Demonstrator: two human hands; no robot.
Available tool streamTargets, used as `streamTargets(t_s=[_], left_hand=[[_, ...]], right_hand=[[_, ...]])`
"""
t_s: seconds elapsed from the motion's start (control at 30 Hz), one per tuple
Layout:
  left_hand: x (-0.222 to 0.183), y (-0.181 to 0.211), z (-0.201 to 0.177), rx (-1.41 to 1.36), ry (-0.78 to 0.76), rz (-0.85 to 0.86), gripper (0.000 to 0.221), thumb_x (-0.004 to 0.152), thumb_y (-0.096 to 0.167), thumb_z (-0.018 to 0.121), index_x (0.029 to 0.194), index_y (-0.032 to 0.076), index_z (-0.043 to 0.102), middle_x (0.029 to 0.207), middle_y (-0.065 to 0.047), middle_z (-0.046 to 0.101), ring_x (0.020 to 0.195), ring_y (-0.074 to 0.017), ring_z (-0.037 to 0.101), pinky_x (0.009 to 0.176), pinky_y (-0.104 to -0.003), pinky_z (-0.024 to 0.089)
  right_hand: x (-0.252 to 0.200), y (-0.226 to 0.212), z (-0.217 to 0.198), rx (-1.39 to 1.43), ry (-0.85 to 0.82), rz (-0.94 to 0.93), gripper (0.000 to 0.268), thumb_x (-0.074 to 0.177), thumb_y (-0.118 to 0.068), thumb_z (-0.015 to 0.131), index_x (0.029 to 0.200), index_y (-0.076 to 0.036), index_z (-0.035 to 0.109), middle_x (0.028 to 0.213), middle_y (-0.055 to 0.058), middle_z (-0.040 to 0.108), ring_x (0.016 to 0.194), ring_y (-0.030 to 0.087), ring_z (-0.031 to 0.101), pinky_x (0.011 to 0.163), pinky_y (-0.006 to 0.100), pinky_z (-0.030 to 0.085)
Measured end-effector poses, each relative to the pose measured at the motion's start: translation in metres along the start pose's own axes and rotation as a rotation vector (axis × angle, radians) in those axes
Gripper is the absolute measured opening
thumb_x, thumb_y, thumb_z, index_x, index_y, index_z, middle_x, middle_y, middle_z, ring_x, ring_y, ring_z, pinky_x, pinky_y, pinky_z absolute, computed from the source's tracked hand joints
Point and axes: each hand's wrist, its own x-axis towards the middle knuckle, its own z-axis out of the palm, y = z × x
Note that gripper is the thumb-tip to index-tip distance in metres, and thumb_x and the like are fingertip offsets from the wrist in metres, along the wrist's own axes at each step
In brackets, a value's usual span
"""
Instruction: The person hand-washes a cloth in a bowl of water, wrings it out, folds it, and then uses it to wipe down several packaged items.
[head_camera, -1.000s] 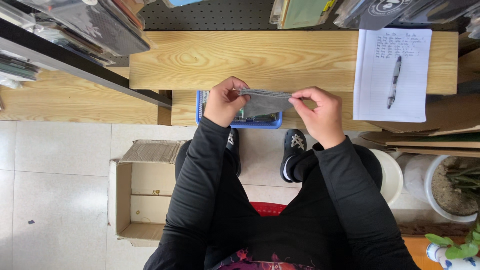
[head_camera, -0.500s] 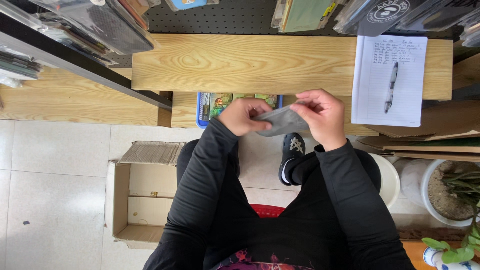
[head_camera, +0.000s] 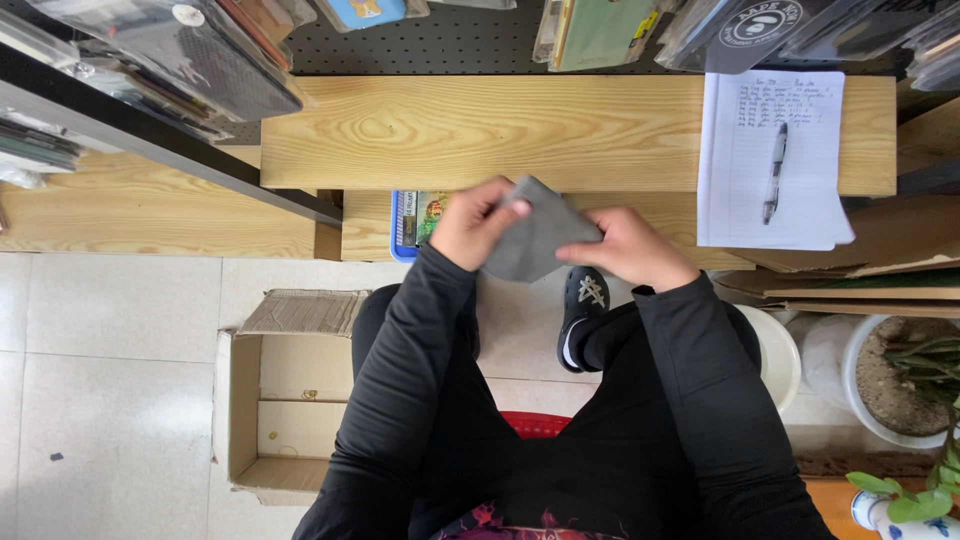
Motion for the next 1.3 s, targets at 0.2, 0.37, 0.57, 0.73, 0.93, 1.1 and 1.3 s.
streamTargets(t_s=[0.2, 0.37, 0.57, 0.73, 0.93, 1.1, 1.3], left_hand=[[0.018, -0.049, -0.021, 0.000, 0.314, -0.221, 0.011, 0.099, 0.022, 0.060, 0.093, 0.014, 0.064, 0.067, 0.002, 0.058, 0.063, -0.0086, 0.054, 0.058, -0.023, 0.044], [0.053, -0.135, -0.014, 0.239, 0.320, -0.603, 0.019, 0.089, 0.038, 0.065, 0.091, 0.019, 0.067, 0.072, -0.004, 0.069, 0.079, -0.0266, 0.069, 0.073, -0.041, 0.051], [0.096, -0.106, -0.013, 0.365, 0.382, -0.584, 0.024, 0.084, 0.034, 0.071, 0.101, 0.017, 0.069, 0.086, -0.006, 0.075, 0.090, -0.0276, 0.072, 0.079, -0.042, 0.055], [0.096, -0.134, 0.006, 0.923, 0.484, -0.103, 0.036, 0.075, 0.026, 0.072, 0.110, 0.023, 0.065, 0.112, 0.001, 0.060, 0.101, -0.0271, 0.066, 0.088, -0.042, 0.054], [0.084, -0.110, 0.026, 1.263, 0.171, 0.008, 0.057, 0.095, 0.033, 0.046, 0.148, 0.011, 0.042, 0.155, -0.007, 0.037, 0.146, -0.0221, 0.024, 0.116, -0.063, 0.002], [0.083, -0.101, 0.017, 1.264, 0.014, -0.147, 0.073, 0.098, 0.051, 0.034, 0.157, 0.009, 0.020, 0.164, -0.007, 0.017, 0.152, -0.0203, 0.007, 0.117, -0.065, -0.008], [0.095, -0.094, 0.011, 1.333, 0.118, -0.119, 0.071, 0.102, 0.053, 0.024, 0.155, 0.007, 0.027, 0.162, -0.007, 0.019, 0.150, -0.0201, 0.009, 0.116, -0.066, 0.001]], right_hand=[[0.026, 0.009, -0.004, 0.231, 0.278, -0.071, 0.009, 0.090, -0.012, 0.074, 0.088, -0.004, 0.071, 0.077, 0.010, 0.070, 0.071, 0.014, 0.067, 0.072, 0.029, 0.056], [0.063, 0.019, -0.010, 0.371, 0.445, 0.065, 0.020, 0.091, -0.015, 0.074, 0.101, -0.001, 0.065, 0.079, 0.006, 0.063, 0.060, 0.013, 0.067, 0.053, 0.030, 0.063], [0.110, 0.037, -0.032, 0.126, 0.644, -0.028, 0.053, 0.087, -0.006, 0.075, 0.133, -0.002, 0.051, 0.107, 0.020, 0.065, 0.084, 0.019, 0.071, 0.057, 0.025, 0.063], [0.128, 0.037, -0.012, -0.788, 0.763, -0.475, 0.029, 0.085, -0.005, 0.071, 0.114, -0.006, 0.070, 0.111, 0.014, 0.067, 0.108, 0.035, 0.062, 0.087, 0.046, 0.050], [0.138, 0.049, 0.016, -1.065, 0.546, -0.335, 0.048, 0.098, -0.019, 0.053, 0.144, -0.007, 0.048, 0.152, 0.013, 0.040, 0.144, 0.030, 0.030, 0.110, 0.062, 0.012], [0.117, 0.025, -0.002, -1.028, 0.341, -0.024, 0.061, 0.104, -0.043, 0.037, 0.157, -0.012, 0.028, 0.166, 0.007, 0.014, 0.152, 0.026, 0.007, 0.110, 0.070, -0.011], [0.122, 0.020, -0.016, -1.064, 0.382, -0.186, 0.071, 0.103, -0.050, 0.035, 0.155, -0.003, 0.026, 0.162, 0.013, 0.022, 0.150, 0.027, 0.007, 0.113, 0.066, 0.000]])
